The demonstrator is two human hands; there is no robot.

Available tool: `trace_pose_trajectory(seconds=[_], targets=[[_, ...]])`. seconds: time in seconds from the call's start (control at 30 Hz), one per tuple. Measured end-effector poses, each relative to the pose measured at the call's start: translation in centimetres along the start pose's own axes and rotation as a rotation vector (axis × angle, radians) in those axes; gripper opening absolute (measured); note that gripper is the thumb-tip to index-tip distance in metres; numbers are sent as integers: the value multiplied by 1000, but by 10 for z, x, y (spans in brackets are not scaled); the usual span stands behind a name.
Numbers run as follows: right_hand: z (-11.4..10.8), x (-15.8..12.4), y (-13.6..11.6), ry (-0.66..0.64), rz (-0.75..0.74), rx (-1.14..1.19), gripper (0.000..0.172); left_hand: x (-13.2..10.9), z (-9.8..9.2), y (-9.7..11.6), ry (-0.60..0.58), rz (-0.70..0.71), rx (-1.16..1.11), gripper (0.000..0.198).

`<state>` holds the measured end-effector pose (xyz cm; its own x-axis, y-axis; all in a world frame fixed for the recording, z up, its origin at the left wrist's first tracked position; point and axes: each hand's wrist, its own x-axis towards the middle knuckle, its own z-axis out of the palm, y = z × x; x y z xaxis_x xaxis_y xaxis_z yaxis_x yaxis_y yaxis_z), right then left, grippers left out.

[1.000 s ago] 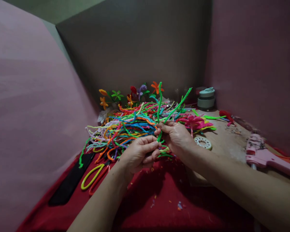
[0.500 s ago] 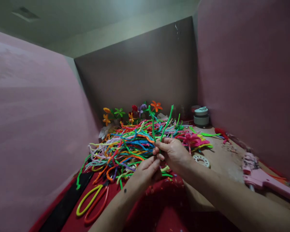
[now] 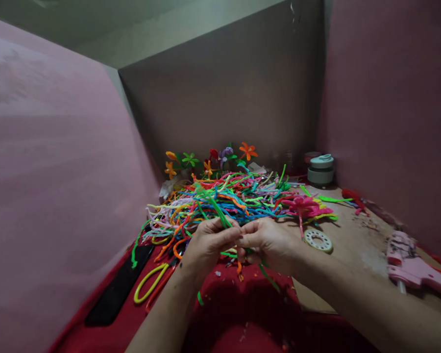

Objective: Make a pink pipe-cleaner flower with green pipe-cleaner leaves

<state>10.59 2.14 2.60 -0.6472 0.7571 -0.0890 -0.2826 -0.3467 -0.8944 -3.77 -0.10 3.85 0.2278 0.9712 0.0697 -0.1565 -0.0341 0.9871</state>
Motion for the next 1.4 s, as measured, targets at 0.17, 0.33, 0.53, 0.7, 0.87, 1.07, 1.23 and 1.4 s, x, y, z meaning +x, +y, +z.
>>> trace_pose_trajectory(seconds=[0.17, 0.33, 0.53, 0.7, 0.87, 1.07, 1.23, 1.4], targets=[[3, 0, 2, 0, 3, -34, 14, 0, 0, 1, 209, 53, 64, 17], [2, 1, 12, 33, -27, -78, 14, 0, 1, 0, 313, 23, 133, 22], [5, 0, 11, -6, 48, -34, 18, 1, 4, 5, 380, 88, 211, 27], [4, 2, 9, 45, 13, -82, 21, 3, -4, 5, 227, -19, 133, 17], [0, 3, 9, 89, -24, -76, 20, 4, -4, 0, 120, -69, 181, 15], [4, 2, 9, 51, 37, -114, 14, 10, -8, -9, 379, 81, 214, 28], [8, 4, 12, 71, 118, -244, 19, 14, -16, -12, 469, 123, 159, 30], [12, 4, 17, 101, 147, -366, 22, 18, -20, -16, 585, 203, 197, 30]])
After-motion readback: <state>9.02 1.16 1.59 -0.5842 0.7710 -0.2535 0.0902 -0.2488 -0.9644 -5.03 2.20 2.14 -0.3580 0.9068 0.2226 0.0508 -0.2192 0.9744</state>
